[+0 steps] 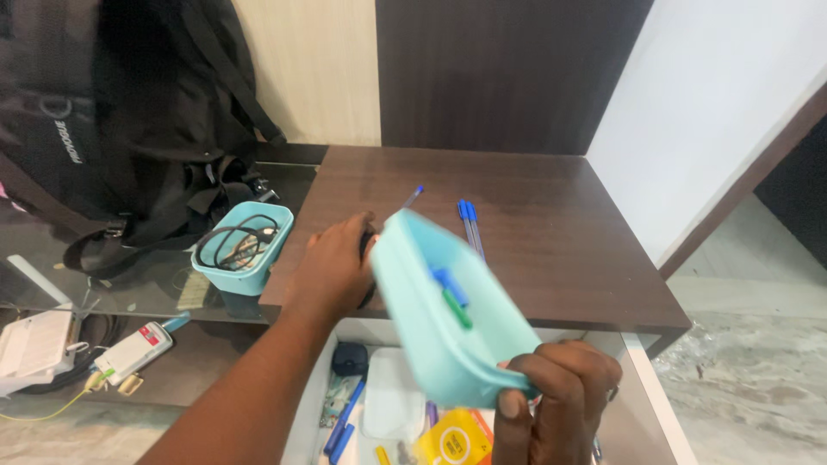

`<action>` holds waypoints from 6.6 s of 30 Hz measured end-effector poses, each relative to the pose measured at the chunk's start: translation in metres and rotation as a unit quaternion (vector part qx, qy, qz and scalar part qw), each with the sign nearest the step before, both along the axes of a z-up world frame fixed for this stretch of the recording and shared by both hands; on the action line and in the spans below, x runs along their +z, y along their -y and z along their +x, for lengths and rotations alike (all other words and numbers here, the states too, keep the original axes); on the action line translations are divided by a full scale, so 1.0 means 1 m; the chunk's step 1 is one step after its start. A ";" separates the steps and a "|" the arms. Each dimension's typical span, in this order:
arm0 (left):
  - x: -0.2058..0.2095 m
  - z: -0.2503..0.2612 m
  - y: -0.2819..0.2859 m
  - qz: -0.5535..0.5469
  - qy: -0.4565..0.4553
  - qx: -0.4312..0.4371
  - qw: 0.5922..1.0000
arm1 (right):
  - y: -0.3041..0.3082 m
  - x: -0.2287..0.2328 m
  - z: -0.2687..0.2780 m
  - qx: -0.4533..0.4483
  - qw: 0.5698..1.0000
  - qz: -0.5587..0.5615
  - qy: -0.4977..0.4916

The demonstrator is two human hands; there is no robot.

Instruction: The person opens a drawer and removes a light blue container holding cables. They place the container on the desk, then coil a black cable and place it inside. The person then takes several blue pens from the drawer, places them on the desk, and arranges them. Finally, they place a white lid on the desk.

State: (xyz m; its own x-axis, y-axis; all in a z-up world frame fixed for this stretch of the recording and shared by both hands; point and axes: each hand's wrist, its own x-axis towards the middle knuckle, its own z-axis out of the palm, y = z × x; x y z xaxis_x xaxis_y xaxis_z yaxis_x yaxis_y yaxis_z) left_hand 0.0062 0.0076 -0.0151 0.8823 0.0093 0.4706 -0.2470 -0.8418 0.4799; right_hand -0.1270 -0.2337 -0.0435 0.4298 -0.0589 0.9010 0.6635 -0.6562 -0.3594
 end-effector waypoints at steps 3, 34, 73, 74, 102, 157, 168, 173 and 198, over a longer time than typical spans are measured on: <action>0.004 -0.002 0.002 0.019 -0.008 0.014 1.000 | 0.000 0.000 0.014 -0.030 0.998 -0.041 -0.035; 0.045 -0.057 -0.019 -0.257 -0.324 0.077 0.907 | -0.023 0.000 0.023 0.034 0.985 -0.153 -0.067; 0.053 0.096 -0.130 -0.133 -0.010 0.213 0.968 | -0.018 -0.022 0.058 0.048 0.950 -0.138 -0.276; 0.053 0.094 -0.126 -0.097 0.036 0.179 0.978 | -0.019 -0.017 0.057 0.051 0.952 -0.133 -0.271; -0.012 0.010 0.012 0.095 0.039 0.044 0.994 | 0.020 -0.077 0.071 -0.032 0.899 -0.208 -0.384; 0.021 -0.011 0.020 -0.027 -0.029 0.013 0.999 | -0.005 0.006 0.066 0.188 0.788 0.418 -0.411; 0.020 -0.010 0.020 -0.002 -0.024 -0.007 1.000 | -0.010 0.020 0.066 0.192 0.737 0.417 -0.496; 0.010 -0.007 0.014 -0.041 0.014 -0.023 0.999 | -0.009 0.018 0.067 0.217 0.709 0.404 -0.535; 0.003 -0.007 0.007 -0.177 -0.142 0.046 0.973 | -0.004 0.016 0.059 0.440 0.653 0.320 -0.527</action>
